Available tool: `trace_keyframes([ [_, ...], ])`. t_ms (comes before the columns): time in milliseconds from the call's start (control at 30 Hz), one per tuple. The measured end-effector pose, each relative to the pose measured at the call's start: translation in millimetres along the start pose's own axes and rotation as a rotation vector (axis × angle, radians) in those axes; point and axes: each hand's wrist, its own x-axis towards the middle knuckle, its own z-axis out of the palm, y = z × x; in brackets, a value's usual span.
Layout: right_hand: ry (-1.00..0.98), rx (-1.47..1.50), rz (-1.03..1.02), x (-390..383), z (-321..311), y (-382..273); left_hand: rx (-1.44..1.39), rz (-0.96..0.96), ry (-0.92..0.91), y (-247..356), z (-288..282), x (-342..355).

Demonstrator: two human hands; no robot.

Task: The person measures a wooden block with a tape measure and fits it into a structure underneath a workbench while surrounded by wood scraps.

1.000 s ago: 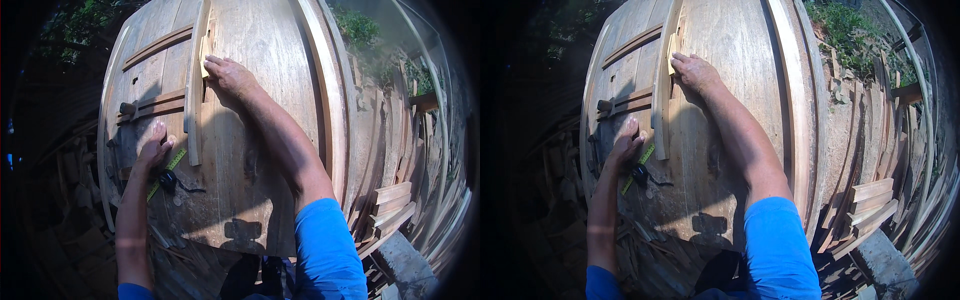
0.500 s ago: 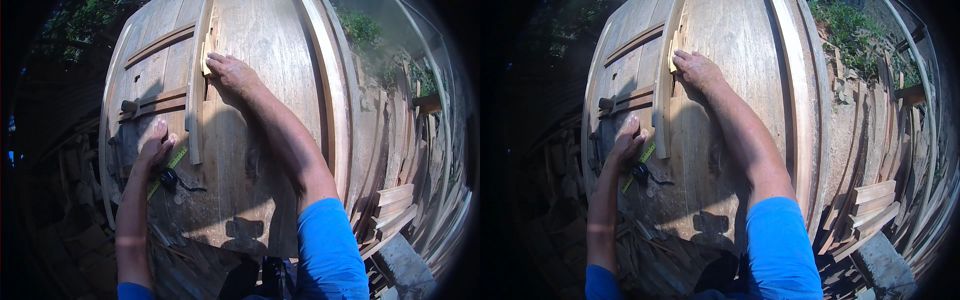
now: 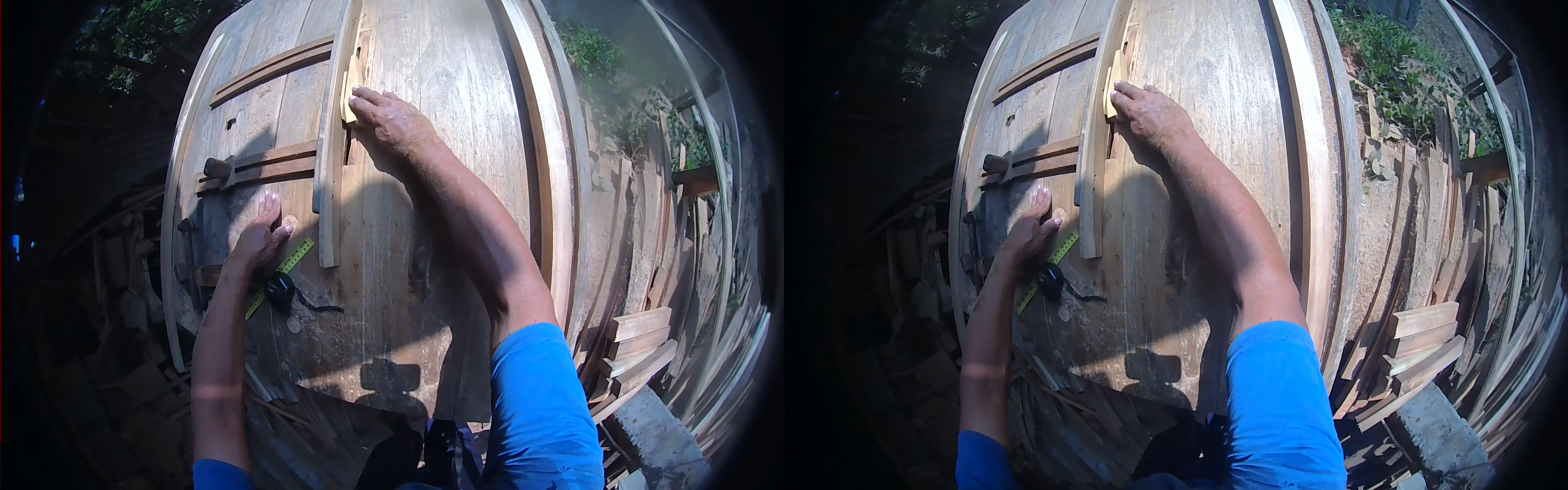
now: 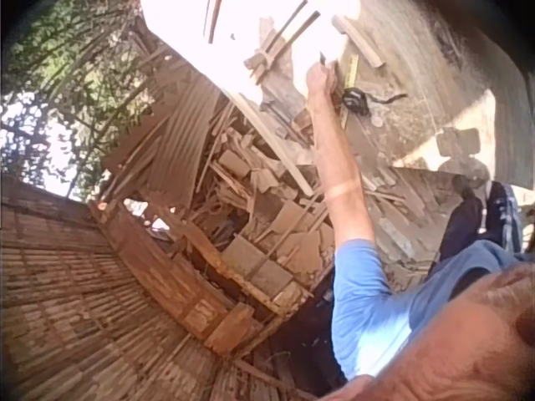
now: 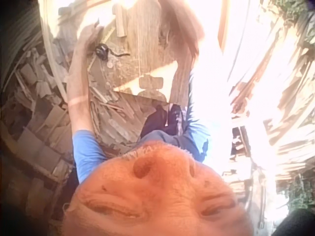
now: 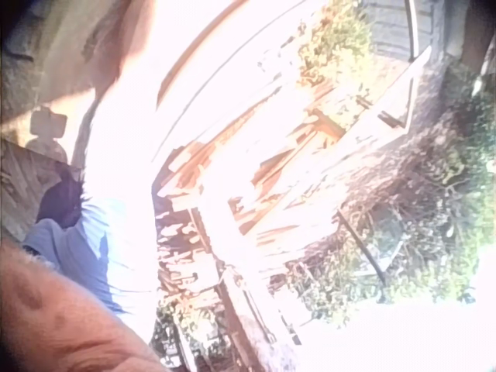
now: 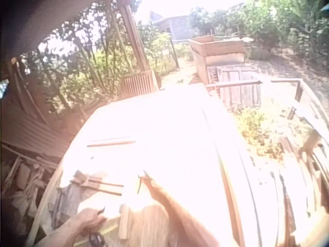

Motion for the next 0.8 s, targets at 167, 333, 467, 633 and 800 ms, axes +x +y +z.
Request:
trace_keyframes([
  [167, 0.015, 0.011, 0.027, 0.8, -1.0, -2.8, -0.007, 0.018, 0.013, -3.9, 2.7, -0.1],
  [333, 0.039, 0.011, 0.014, 4.4, -1.6, 3.2, -0.045, 0.025, 0.01, -4.9, 2.1, -0.1],
  [467, 0.064, 0.003, -0.003, 3.5, -2.0, 1.5, -0.059, 0.021, 0.007, -1.8, 0.2, -0.5],
  [633, 0.037, -0.024, -0.035, 3.0, -1.1, 2.4, -0.057, 0.038, 0.009, -7.4, 1.5, 1.8],
  [800, -0.033, -0.033, 0.003, -17.1, -5.7, -10.4, -0.047, 0.046, 0.015, -15.7, 7.5, 2.8],
])
